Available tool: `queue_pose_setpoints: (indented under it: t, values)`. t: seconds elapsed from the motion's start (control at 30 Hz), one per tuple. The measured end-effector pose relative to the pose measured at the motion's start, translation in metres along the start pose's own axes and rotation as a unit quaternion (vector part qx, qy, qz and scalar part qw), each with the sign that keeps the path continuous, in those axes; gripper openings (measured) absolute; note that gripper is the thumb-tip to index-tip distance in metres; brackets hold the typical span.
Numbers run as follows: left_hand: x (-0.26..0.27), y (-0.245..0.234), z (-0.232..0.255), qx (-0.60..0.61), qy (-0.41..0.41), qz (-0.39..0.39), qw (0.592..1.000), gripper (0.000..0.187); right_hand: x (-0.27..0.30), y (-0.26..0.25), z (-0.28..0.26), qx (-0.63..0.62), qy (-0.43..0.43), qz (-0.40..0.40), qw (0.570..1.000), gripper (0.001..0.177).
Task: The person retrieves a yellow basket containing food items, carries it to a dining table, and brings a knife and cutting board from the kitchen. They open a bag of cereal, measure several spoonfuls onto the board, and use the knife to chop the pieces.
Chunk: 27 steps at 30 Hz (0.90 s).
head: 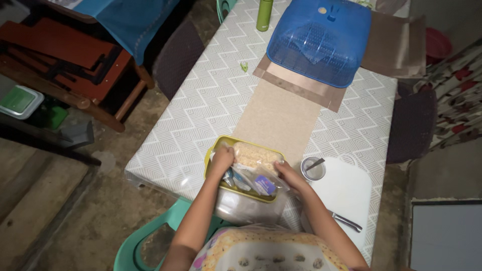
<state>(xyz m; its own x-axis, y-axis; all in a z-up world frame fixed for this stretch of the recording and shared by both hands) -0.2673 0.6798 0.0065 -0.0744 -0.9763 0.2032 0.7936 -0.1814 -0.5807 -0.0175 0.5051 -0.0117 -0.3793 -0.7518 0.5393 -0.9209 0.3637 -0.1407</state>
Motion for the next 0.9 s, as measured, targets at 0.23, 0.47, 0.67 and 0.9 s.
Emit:
queue_pose_setpoints:
  t: [0.23,0.47,0.67,0.9]
  values:
    - [0.035,-0.014,0.081,0.113,0.229,0.035,0.966,0.040,0.001,-0.018,0.023,-0.181,-0.002,0.031,0.983,0.037]
    - [0.094,-0.065,0.153,0.262,0.184,0.022,0.947,0.033,0.032,-0.028,-0.007,-0.319,-0.051,0.036,0.946,0.021]
    - [0.154,-0.109,0.211,0.302,0.278,0.036,0.911,0.030,0.063,-0.033,-0.027,-0.371,-0.126,-0.030,0.920,0.016]
    - [0.219,-0.133,0.257,0.288,0.389,-0.020,0.875,0.029,0.128,-0.035,-0.074,-0.438,-0.102,-0.048,0.892,0.052]
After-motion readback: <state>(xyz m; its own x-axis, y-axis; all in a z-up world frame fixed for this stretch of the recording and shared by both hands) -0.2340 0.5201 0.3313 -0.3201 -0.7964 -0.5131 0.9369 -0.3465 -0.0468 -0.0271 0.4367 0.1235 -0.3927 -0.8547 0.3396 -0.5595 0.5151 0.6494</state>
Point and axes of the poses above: each hand's wrist, its own x-axis away from the middle knuckle, its own y-axis out of the palm, z = x × y, the point moved 9 cm from there along -x, towards the middle knuckle, and after that the axes turned 13 degrees about z, right-handed, at the moved point
